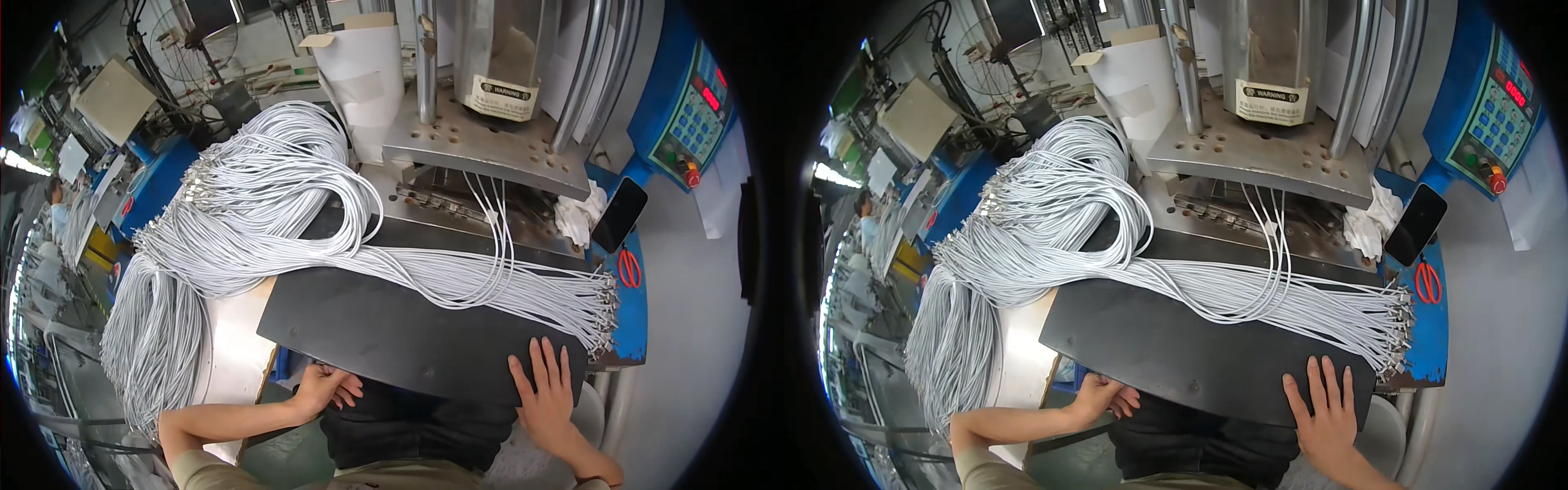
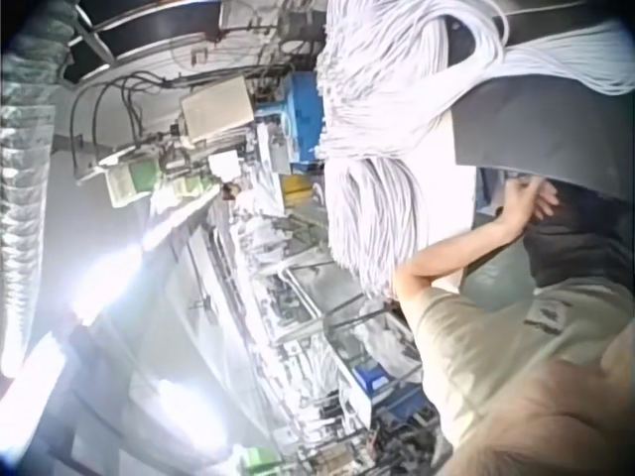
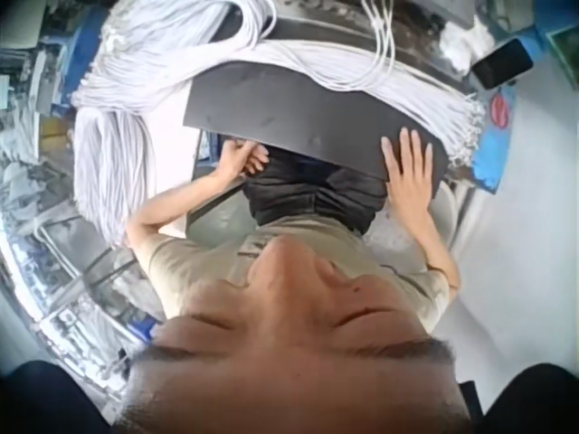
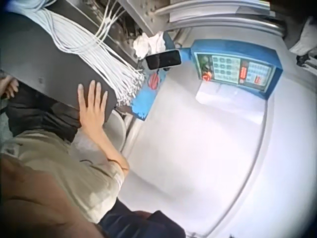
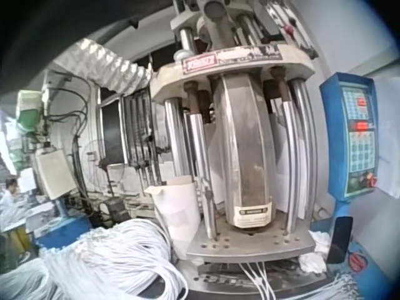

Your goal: The person inserts cable ends into a metal holder, places the holder into a press machine to process them, and removes and organizes the finished cables.

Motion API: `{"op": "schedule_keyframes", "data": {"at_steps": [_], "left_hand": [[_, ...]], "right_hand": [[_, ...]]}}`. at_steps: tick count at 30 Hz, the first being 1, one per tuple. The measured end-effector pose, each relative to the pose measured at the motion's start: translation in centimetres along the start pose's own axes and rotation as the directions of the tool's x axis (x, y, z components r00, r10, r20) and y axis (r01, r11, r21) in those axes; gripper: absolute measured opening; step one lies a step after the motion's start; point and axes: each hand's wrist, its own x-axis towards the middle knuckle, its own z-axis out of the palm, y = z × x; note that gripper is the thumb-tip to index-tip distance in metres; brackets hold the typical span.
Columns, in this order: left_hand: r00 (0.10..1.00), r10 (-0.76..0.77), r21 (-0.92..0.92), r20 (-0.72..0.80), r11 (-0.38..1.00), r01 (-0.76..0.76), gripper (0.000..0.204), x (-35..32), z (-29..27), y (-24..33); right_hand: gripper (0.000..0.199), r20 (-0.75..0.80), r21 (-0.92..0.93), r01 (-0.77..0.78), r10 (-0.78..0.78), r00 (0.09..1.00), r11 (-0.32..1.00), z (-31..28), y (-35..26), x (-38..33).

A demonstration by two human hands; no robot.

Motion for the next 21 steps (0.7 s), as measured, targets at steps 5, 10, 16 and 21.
{"op": "schedule_keyframes", "data": {"at_steps": [5,10,16,21], "left_hand": [[0.998,-0.055,-0.019,0.022,0.998,0.055,0.043,-0.7,0.1,0.6],[0.997,-0.071,-0.02,0.029,0.997,0.071,0.044,-1.3,-0.5,0.3],[0.993,-0.092,-0.04,0.072,0.995,0.095,0.043,-2.7,-2.2,0.6],[0.899,0.087,0.138,0.428,0.977,-0.161,0.035,-9.1,-2.9,5.4]], "right_hand": [[0.08,0.02,0.03,-0.019,0.019,1.0,0.999,-0.3,-0.5,-0.2],[0.085,0.013,0.018,-0.012,0.012,1.0,1.0,-0.2,-1.4,-0.5],[0.087,0.061,-0.075,-0.003,0.008,0.998,0.997,-2.0,-4.0,-0.5],[0.103,0.213,0.576,-0.037,-0.107,0.971,0.816,-8.5,-9.1,4.9]]}}
